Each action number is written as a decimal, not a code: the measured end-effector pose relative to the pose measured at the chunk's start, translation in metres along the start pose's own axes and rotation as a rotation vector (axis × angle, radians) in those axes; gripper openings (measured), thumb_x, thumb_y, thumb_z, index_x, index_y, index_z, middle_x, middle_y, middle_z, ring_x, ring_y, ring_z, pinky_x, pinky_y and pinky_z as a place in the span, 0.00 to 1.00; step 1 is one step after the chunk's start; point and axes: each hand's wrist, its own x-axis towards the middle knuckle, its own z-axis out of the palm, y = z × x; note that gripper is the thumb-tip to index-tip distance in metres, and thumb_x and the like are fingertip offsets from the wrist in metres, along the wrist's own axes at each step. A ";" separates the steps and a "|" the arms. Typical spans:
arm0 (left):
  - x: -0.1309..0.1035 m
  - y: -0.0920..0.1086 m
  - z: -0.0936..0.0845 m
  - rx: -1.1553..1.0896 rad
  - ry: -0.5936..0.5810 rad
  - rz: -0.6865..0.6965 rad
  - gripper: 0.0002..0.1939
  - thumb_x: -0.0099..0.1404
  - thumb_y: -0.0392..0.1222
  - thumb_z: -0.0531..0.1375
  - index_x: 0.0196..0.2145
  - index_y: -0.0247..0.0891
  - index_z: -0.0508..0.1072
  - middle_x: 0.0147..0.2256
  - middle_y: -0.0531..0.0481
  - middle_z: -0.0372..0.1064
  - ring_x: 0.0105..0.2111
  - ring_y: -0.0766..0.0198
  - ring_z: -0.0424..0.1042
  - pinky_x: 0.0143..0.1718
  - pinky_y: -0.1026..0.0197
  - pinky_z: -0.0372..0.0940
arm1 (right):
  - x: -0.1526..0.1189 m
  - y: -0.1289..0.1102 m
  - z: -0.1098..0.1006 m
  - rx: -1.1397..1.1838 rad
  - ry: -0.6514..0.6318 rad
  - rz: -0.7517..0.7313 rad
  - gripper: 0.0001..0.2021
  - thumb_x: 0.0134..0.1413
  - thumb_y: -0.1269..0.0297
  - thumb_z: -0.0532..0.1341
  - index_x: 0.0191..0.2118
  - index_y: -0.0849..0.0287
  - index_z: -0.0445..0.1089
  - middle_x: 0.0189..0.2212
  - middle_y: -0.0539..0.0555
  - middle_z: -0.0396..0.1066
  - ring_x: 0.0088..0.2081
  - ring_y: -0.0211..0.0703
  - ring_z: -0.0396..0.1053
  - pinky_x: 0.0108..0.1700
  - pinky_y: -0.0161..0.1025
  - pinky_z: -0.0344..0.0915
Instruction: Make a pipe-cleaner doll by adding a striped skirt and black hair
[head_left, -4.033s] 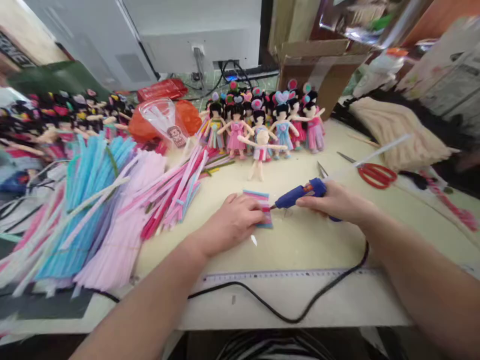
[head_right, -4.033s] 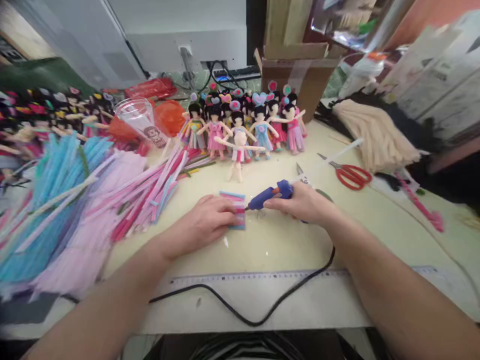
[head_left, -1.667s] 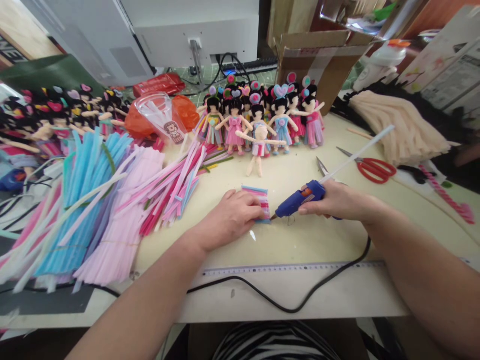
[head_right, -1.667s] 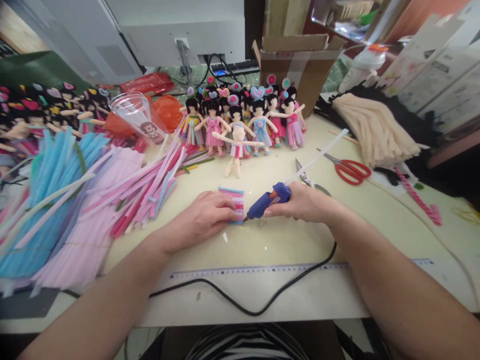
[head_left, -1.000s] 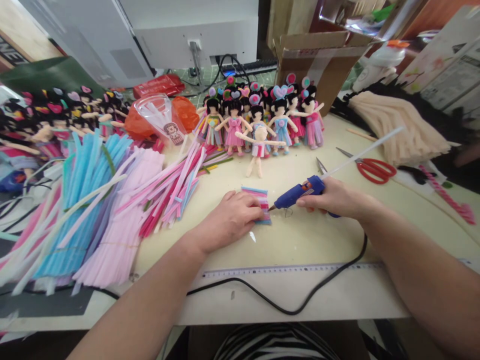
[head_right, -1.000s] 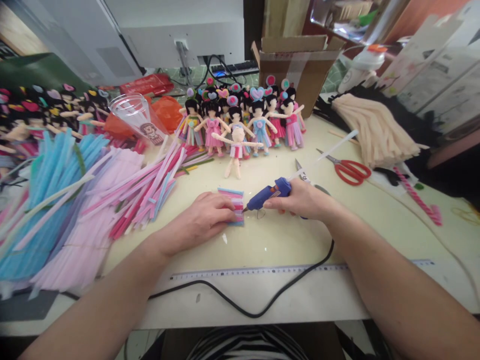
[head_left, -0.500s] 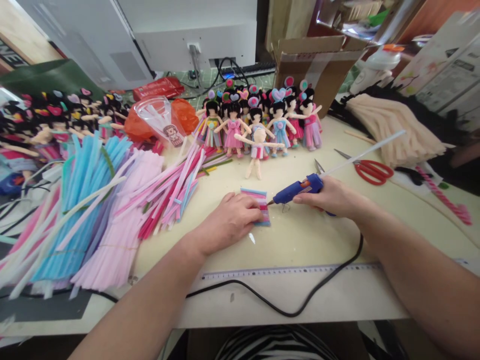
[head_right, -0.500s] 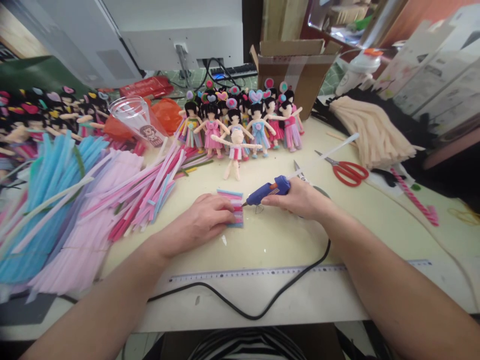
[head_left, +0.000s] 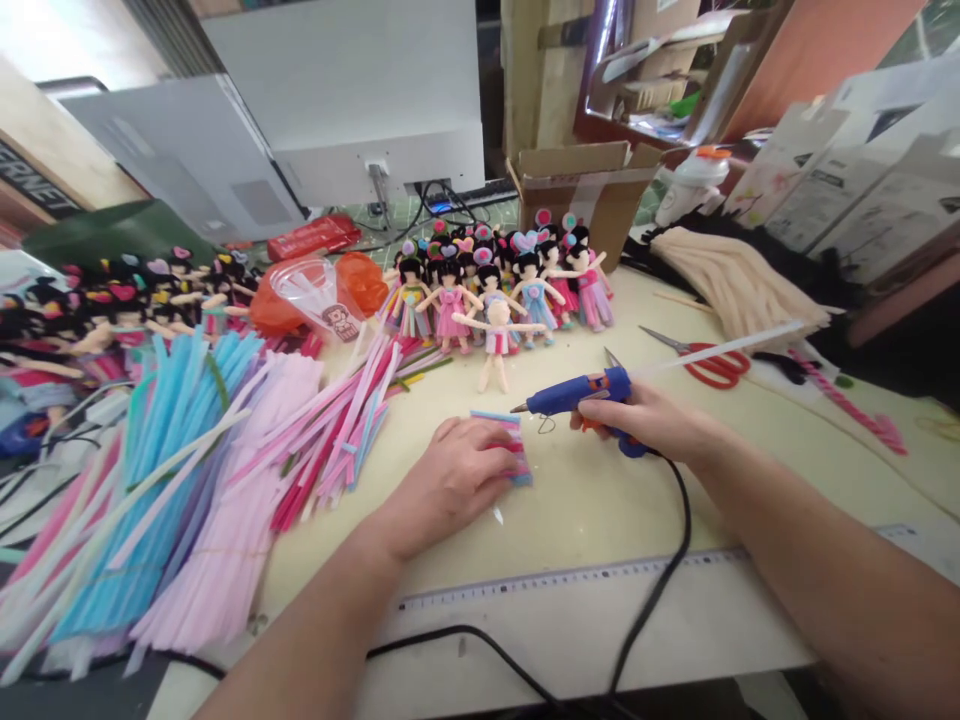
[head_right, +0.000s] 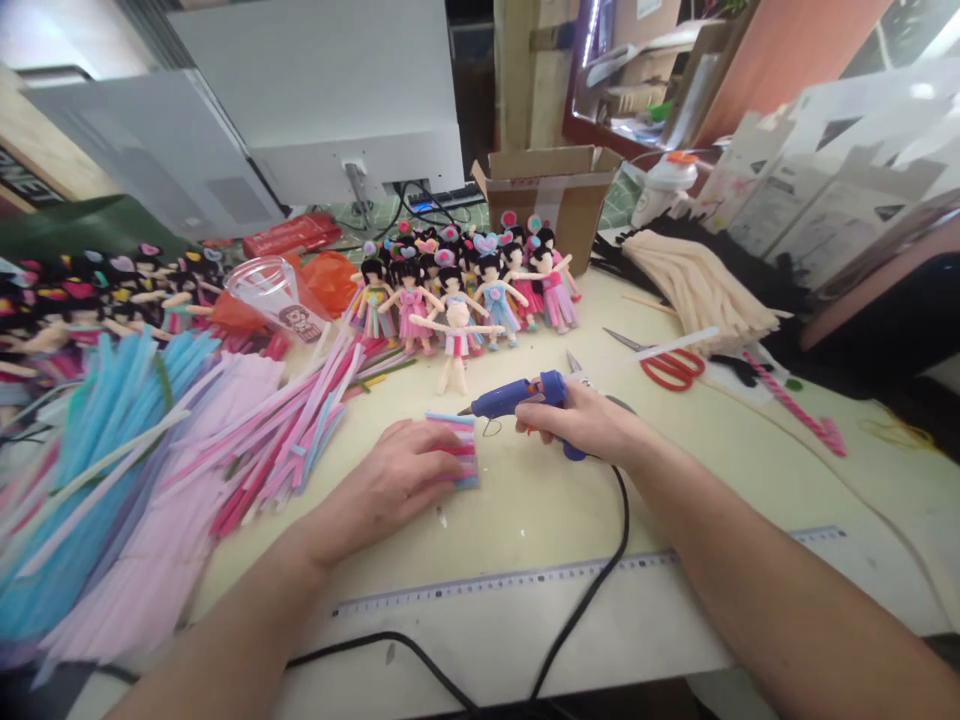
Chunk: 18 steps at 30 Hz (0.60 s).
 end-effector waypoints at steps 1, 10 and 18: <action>0.000 0.005 -0.001 -0.018 0.029 -0.024 0.09 0.67 0.40 0.56 0.41 0.42 0.75 0.47 0.45 0.71 0.52 0.55 0.66 0.52 0.50 0.58 | 0.000 0.001 0.000 0.036 0.019 -0.024 0.16 0.50 0.49 0.61 0.31 0.58 0.75 0.29 0.54 0.74 0.28 0.40 0.68 0.29 0.36 0.65; 0.030 0.057 0.005 -0.679 0.070 -0.487 0.18 0.62 0.48 0.59 0.48 0.37 0.69 0.47 0.41 0.70 0.44 0.55 0.70 0.44 0.53 0.64 | -0.012 0.003 0.029 0.496 0.020 -0.286 0.26 0.58 0.41 0.53 0.52 0.52 0.71 0.50 0.58 0.72 0.50 0.53 0.70 0.47 0.47 0.70; 0.058 0.079 0.032 -1.300 0.346 -0.496 0.24 0.55 0.49 0.67 0.46 0.36 0.69 0.41 0.45 0.71 0.43 0.58 0.69 0.45 0.56 0.62 | -0.026 -0.021 0.031 0.344 0.018 -0.440 0.22 0.55 0.43 0.56 0.41 0.57 0.74 0.37 0.55 0.75 0.41 0.50 0.72 0.44 0.45 0.70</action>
